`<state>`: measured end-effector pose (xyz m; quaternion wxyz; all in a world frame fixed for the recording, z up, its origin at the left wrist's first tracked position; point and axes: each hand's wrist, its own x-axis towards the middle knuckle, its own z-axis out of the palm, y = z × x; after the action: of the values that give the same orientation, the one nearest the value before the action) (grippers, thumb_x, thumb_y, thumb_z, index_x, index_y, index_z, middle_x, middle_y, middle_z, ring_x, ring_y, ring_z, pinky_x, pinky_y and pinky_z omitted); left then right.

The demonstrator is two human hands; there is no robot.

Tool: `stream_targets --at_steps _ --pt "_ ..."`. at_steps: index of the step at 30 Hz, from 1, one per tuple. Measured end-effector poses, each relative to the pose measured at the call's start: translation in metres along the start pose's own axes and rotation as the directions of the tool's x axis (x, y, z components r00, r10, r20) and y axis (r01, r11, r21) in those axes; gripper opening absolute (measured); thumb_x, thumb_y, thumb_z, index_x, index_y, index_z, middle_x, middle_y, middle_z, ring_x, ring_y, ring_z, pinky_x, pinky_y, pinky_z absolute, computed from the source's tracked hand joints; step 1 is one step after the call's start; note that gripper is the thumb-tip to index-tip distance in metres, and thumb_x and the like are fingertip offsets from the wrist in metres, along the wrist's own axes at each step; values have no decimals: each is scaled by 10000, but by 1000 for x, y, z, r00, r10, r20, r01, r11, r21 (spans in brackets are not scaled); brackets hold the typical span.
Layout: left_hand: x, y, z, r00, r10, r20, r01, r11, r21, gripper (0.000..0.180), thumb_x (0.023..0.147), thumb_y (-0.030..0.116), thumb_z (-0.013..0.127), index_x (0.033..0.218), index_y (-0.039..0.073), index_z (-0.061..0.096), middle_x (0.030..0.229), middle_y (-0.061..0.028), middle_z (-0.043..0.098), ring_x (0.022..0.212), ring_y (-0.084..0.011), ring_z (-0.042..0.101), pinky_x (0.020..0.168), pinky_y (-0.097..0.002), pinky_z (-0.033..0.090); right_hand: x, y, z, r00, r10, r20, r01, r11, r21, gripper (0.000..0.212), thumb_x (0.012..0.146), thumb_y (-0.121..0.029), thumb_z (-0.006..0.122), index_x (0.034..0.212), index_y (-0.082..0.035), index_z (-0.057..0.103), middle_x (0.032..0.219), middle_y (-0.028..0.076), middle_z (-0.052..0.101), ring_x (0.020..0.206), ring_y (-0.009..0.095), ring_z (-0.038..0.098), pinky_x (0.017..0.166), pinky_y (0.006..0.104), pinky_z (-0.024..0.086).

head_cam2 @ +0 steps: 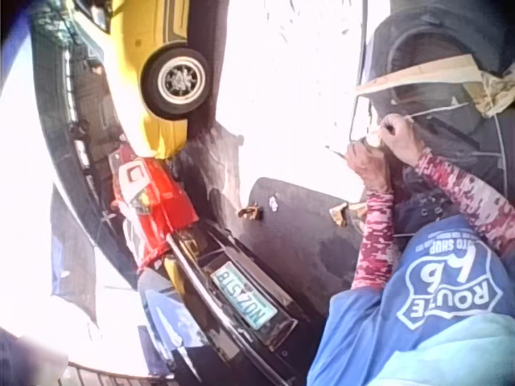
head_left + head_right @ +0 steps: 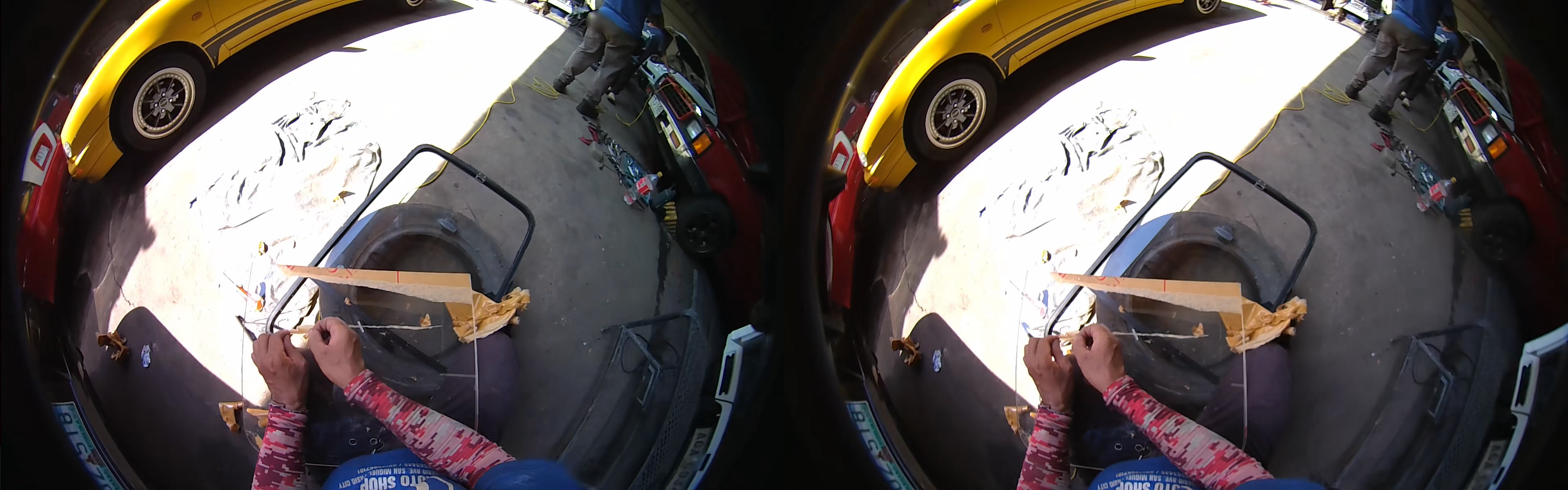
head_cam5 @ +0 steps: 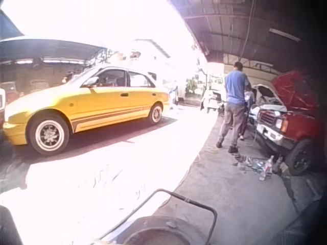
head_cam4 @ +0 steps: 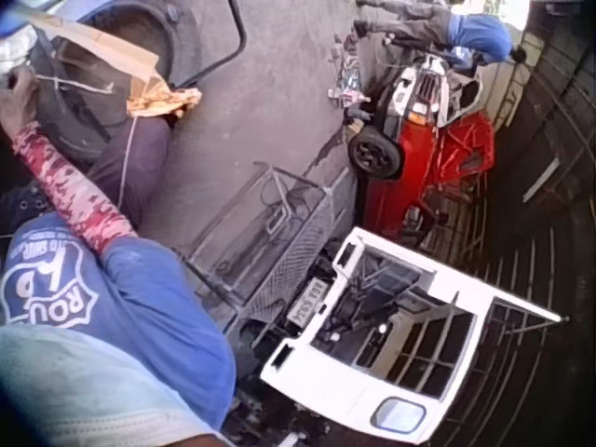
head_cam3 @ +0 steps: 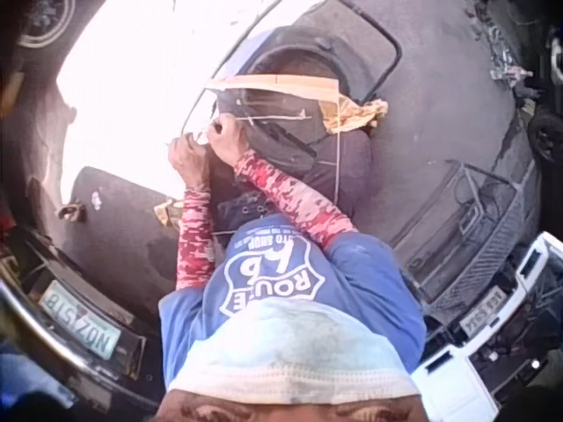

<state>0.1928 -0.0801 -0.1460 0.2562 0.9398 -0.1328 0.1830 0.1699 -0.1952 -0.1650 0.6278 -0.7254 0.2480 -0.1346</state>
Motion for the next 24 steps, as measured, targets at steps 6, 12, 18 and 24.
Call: stream_targets --at_steps 6,12,18,24 --pt "-3 -5 12 1000 -29 0 29 998 48 27 927 34 663 909 14 666 933 -165 609 924 -381 584 819 -507 456 -2 10 3 997 -74 -22 73 997 -22 199 938 -179 730 927 15 687 924 210 721 888 380 735 786 435 571" --pt "-1 -7 16 998 -51 45 48 997 65 35 921 38 663 910 5 655 943 -171 614 954 -384 584 842 -514 454 -1 11 1 996 -91 -16 91 995 -29 195 929 -173 737 937 13 679 928 198 717 889 377 731 786 431 571" --pt "-3 -8 19 999 -43 -12 43 998 45 65 932 54 646 889 6 646 919 -173 605 921 -393 586 828 -516 453 -2 13 1 989 -150 -14 150 989 0 176 915 -147 751 927 4 660 913 185 704 871 357 729 768 420 569" --pt "-2 -16 24 999 -10 46 7 997 74 71 900 88 662 849 43 641 919 -154 610 925 -369 595 801 -519 435 2 21 4 981 -195 -16 195 981 -7 151 913 -116 750 924 -1 653 891 170 690 810 308 711 751 415 566"
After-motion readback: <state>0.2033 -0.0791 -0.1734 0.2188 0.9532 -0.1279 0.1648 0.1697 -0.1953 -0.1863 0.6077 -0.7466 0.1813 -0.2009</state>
